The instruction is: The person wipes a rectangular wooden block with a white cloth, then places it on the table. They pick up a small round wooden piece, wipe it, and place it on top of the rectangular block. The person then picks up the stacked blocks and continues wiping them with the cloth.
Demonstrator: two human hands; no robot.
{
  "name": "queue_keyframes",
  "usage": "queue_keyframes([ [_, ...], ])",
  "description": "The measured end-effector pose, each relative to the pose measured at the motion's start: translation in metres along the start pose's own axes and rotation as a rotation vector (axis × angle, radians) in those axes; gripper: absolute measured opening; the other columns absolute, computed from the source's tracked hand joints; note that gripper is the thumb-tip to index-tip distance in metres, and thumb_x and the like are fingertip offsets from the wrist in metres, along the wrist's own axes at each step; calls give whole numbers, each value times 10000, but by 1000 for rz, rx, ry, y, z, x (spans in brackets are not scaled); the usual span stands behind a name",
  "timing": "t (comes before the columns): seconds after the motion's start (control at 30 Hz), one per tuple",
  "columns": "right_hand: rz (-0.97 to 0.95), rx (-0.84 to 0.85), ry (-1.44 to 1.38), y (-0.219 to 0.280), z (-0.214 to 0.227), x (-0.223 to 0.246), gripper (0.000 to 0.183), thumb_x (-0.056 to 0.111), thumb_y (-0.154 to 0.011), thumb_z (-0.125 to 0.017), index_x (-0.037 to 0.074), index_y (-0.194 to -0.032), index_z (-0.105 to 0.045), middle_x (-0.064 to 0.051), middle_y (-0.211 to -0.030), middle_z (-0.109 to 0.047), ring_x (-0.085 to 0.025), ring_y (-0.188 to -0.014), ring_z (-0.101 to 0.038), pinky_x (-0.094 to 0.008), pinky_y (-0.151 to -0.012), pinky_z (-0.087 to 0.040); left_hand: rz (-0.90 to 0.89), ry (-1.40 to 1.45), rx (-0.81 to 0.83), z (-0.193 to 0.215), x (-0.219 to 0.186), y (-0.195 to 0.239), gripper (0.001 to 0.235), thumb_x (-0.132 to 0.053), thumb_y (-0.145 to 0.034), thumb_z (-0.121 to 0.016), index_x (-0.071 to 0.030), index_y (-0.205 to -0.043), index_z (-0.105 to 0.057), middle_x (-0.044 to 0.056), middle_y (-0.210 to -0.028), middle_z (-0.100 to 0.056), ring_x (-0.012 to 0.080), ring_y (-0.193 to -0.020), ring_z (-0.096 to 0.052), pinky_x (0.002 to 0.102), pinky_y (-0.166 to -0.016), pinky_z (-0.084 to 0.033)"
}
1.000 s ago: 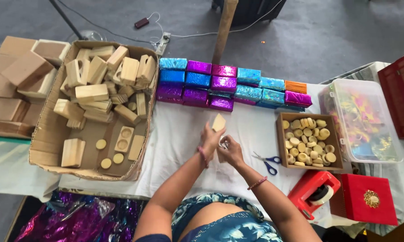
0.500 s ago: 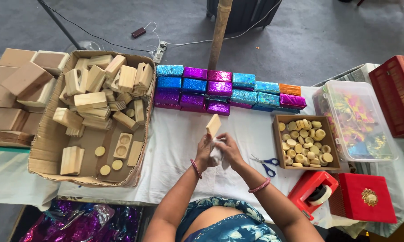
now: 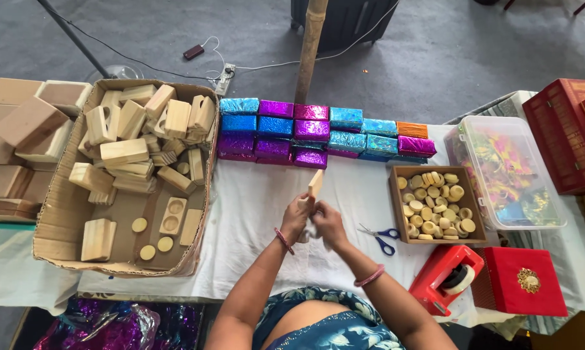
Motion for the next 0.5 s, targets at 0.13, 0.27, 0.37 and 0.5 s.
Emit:
queue_keyframes([
  [0.13,-508,268,-1026,1,-23,-39,135,18,-921,-634,16,-1056,-622,-142,-1062,-675,-244,-893,-693,-371,-761,-551,120,137,-28,7,2,6,752,-655,-868,-655,-9,-1250,-601,21,-946,-652,94,-814,-629,263,-687,-535],
  [0.27,-141,-29,-621,21,5,12,374,10,-882,-628,51,-1250,-572,-129,-1136,-659,-237,-988,-675,-362,-855,-557,218,356,-18,3,8,7,699,-647,-865,-647,-41,-1213,-608,30,-995,-682,102,-834,-681,276,-712,-573],
  [0.37,267,17,-209,34,18,51,461,19,-855,-634,42,-1314,-600,-137,-1180,-671,-286,-1076,-655,-382,-921,-546,162,426,12,15,27,-2,673,-631,-906,-661,-25,-1195,-611,58,-1003,-678,122,-832,-680,296,-721,-577],
  [0.5,719,-50,387,36,25,81,397,65,-837,-669,58,-1234,-654,-126,-1180,-712,-332,-1095,-646,-446,-925,-512,100,193,3,15,20,-1,683,-597,-941,-658,2,-1268,-645,61,-1047,-700,116,-886,-677,280,-766,-574],
])
Point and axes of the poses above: each hand's wrist, its own y-axis away from the middle knuckle, its own z-axis out of the back of the hand, x = y × z, the point moved 6 cm from there along -y, towards the middle knuckle
